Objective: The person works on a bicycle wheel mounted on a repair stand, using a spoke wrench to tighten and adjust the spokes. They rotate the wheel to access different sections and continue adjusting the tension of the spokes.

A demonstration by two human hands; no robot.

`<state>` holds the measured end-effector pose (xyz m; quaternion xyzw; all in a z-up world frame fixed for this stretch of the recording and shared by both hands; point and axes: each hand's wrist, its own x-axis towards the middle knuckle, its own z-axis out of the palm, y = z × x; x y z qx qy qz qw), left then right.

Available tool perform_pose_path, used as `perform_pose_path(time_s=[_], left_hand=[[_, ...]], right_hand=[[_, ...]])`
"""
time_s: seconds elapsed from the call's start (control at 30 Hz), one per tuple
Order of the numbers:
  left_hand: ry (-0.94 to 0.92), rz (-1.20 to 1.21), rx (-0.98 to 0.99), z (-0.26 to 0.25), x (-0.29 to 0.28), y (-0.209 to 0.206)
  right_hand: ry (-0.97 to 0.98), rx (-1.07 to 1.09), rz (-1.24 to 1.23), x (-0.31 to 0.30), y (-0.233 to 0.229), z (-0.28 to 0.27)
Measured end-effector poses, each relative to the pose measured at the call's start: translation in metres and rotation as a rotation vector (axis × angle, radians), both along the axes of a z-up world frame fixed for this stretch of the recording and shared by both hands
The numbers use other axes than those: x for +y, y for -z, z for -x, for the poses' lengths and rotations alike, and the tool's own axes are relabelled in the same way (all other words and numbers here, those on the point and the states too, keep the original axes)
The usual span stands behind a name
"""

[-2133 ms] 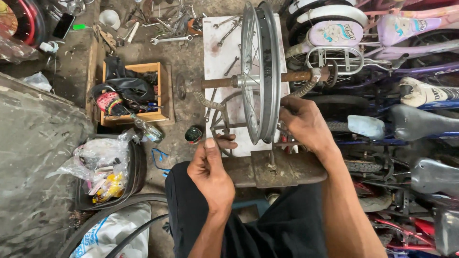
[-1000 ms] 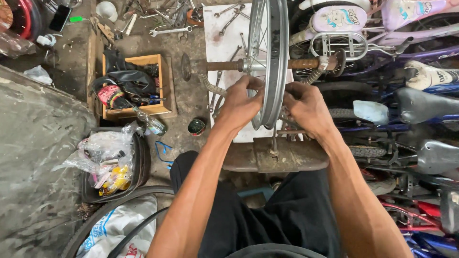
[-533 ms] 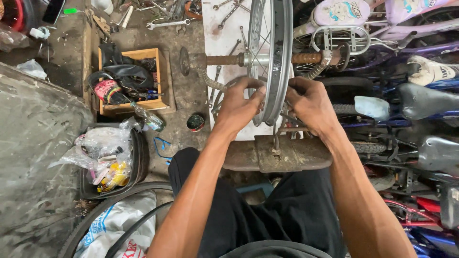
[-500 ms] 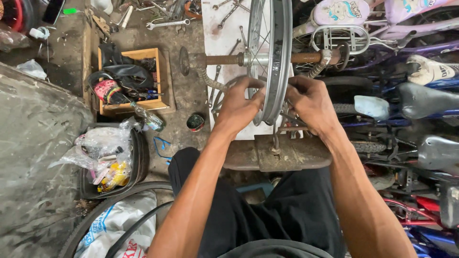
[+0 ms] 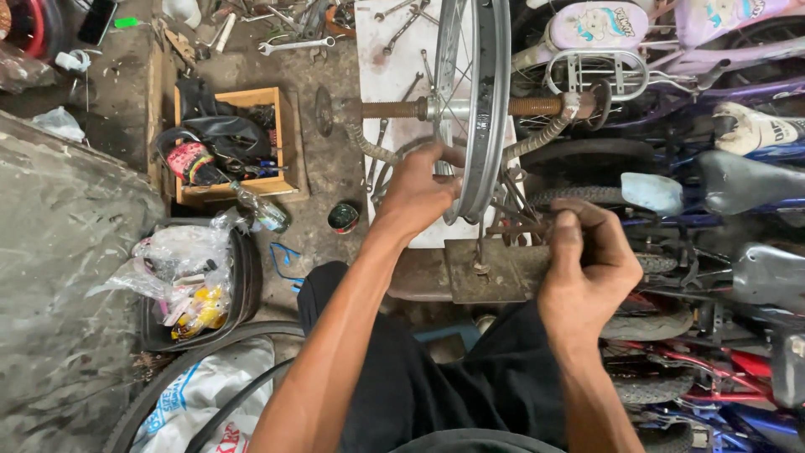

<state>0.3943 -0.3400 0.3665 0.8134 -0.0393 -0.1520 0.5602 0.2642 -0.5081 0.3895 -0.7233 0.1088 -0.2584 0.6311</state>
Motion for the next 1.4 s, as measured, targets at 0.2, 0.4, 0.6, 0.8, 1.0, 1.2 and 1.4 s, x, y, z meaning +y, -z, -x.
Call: perform_pose_path(time_s=[0.2,0.4,0.6,0.8,1.0,1.2,1.4], left_hand=[[0.034,-0.062,-0.006,-0.002,0.002,-0.009],[0.078,-0.071,0.001,-0.008,0.008,-0.013],[0.116,-0.110,-0.021,-0.009,0.012,-0.014],[0.122,-0.091,-0.059,-0.005,0.013,-0.014],[0.087,-0.040,-0.042,-0.003,0.014,-0.001],[0.080,-0.101,-0.098,0.010,0.023,-0.024],[-0.131,-0.224,-0.499,-0.009,0.048,-0.008]], right_hand=[[0.031,0.000,0.003,0.007,-0.010,-0.008],[0.024,0.048,0.073,0.008,-0.016,-0.015],[0.009,0.101,0.123,0.006,-0.023,-0.022],[-0.014,0.127,0.172,0.008,-0.025,-0.019],[-0.034,0.143,0.122,0.009,-0.026,-0.018],[-0.035,0.154,0.165,0.007,-0.028,-0.015],[-0.035,0.152,0.148,0.008,-0.026,-0.015]])
